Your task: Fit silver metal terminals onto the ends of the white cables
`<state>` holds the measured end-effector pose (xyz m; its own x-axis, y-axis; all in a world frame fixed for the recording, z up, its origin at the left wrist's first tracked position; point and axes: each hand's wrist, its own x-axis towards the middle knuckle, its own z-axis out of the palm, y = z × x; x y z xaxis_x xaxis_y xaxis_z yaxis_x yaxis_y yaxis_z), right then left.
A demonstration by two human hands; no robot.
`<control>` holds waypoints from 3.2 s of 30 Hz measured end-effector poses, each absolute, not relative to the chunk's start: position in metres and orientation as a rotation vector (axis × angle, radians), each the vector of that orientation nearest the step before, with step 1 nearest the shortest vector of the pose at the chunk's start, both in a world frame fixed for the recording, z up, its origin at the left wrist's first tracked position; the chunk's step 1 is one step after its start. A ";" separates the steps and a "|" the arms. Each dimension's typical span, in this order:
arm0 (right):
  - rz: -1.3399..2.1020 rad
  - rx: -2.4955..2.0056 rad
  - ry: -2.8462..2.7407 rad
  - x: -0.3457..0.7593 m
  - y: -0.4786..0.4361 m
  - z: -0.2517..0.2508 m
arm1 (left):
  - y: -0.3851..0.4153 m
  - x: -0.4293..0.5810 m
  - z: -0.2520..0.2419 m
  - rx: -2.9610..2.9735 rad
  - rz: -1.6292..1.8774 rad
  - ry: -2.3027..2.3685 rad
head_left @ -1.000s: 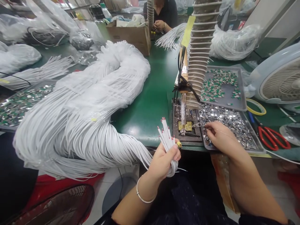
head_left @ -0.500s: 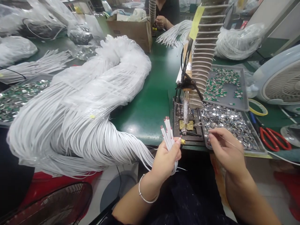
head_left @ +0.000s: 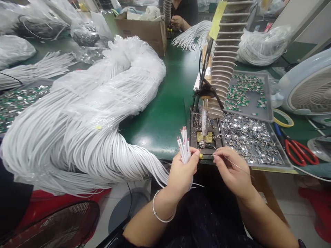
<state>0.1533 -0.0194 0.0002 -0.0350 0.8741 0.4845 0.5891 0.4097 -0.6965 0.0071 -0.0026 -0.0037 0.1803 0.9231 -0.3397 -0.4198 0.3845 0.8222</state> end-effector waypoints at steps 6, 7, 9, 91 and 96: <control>0.402 -1.224 -1.740 0.147 -0.019 0.000 | 0.000 0.005 -0.007 0.737 1.017 1.046; 0.401 -1.215 -1.739 0.146 -0.018 0.000 | 0.000 0.005 -0.008 0.752 1.015 1.046; 0.393 -1.198 -1.735 0.142 -0.018 0.001 | 0.000 0.004 -0.008 0.770 1.006 1.041; 0.228 -1.141 -1.569 0.141 -0.029 -0.024 | 0.004 0.002 0.015 0.837 0.792 1.074; 0.250 -1.128 -1.580 0.142 -0.026 -0.025 | 0.005 0.001 0.017 0.852 0.796 1.078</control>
